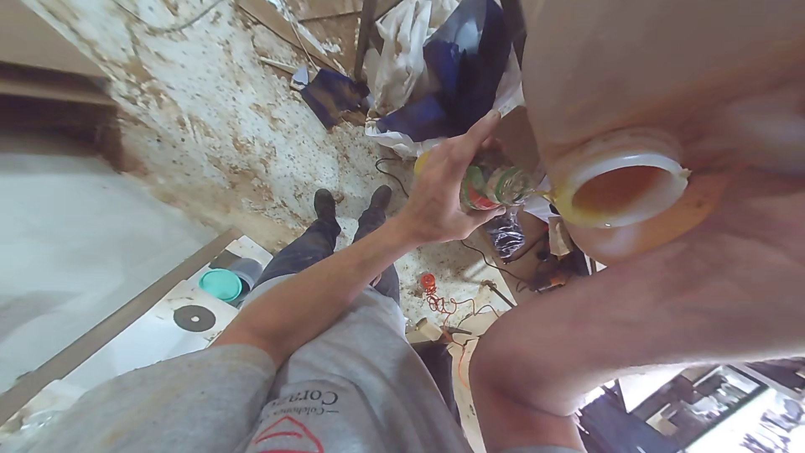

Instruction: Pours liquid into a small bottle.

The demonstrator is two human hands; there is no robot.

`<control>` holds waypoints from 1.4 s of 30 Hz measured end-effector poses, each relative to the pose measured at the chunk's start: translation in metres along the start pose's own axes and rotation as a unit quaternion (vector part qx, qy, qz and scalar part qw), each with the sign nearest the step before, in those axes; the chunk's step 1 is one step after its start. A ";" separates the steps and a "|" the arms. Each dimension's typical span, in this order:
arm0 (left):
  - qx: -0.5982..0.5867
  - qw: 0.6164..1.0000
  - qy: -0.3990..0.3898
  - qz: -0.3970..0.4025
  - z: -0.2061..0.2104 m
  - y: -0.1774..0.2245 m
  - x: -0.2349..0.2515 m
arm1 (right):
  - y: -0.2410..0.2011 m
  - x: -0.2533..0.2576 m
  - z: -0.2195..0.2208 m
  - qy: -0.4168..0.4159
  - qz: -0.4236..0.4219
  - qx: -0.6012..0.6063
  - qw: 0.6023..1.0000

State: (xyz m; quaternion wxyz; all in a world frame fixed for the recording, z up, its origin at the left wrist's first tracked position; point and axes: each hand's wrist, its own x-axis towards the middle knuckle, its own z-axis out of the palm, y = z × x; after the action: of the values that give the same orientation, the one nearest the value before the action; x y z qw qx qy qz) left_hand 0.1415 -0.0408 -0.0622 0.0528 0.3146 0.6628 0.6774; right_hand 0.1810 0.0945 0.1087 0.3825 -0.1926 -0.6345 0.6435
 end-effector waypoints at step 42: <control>-0.015 1.000 -0.001 -0.010 0.000 0.000 0.001 | -0.001 0.006 0.002 -0.002 0.010 0.045 0.999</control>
State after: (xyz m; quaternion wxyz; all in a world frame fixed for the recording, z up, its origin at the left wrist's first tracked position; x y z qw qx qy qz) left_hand 0.1407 -0.0400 -0.0623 0.0649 0.3081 0.6555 0.6864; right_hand 0.1762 0.0977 0.1109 0.3826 -0.1804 -0.6037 0.6757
